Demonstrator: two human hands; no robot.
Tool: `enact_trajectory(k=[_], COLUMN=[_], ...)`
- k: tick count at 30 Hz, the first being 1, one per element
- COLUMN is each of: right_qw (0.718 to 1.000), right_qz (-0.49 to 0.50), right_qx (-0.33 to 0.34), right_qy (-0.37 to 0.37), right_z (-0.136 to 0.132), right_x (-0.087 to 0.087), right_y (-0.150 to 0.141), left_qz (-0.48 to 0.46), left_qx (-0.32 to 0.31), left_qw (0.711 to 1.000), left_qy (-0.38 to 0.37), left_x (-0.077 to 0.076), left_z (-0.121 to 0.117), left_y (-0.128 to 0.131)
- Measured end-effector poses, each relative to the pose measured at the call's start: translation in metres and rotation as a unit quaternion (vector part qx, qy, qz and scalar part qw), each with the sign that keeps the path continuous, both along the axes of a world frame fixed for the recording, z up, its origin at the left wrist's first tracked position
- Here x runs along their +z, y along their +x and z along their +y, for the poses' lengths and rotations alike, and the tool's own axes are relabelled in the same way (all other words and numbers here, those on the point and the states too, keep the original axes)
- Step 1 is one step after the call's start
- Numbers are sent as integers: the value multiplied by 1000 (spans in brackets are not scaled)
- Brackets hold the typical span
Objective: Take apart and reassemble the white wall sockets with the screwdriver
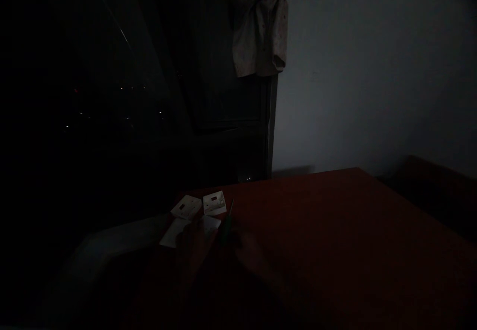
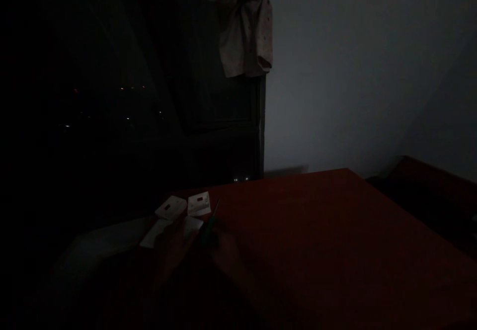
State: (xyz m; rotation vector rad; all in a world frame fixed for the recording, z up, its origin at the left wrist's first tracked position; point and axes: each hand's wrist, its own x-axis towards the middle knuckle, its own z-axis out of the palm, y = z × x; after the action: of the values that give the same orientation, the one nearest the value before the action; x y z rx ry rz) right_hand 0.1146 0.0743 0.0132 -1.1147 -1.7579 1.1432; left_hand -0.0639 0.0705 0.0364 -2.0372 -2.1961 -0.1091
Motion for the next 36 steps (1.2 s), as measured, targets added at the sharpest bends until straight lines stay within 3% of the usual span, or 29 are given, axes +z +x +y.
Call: enact_trajectory(k=[7,11,15,18,22,26,30,34,36], right_qw=[999,999,999,998,994,985,981,986,989], right_qz=[9,7,10,23,28,18,11,0,-4], right_qx=[29,-9,-34,-57,-108,-169,-193,-166,-145], right_qy=[-23,-30,-15,5,18,19,23,30,38], right_z=[12,5,-6,-11,-4,10,16,11,8], right_x=[-14,-26,-32,-33,-32,-35,-38,-37,-35], right_y=[-19,-4,22,42,65,77,80,77,74], left_qz=[-27,-43,-99,-200,-321,-423,-472,-544,-558], left_qx=[4,-11,-71,-126,-184,-181,-156,-164,-156], left_qw=[1000,998,986,965,929,886,863,820,813], left_qy=[13,43,110,112,-5,-68,-94,-70,-55], left_x=[-5,-5,-9,-17,-25,-29,-42,-66,-77], left_z=[0,-4,-14,-24,-30,-19,-5,-3,-3], left_y=[-5,-4,15,46,97,133,144,135,130])
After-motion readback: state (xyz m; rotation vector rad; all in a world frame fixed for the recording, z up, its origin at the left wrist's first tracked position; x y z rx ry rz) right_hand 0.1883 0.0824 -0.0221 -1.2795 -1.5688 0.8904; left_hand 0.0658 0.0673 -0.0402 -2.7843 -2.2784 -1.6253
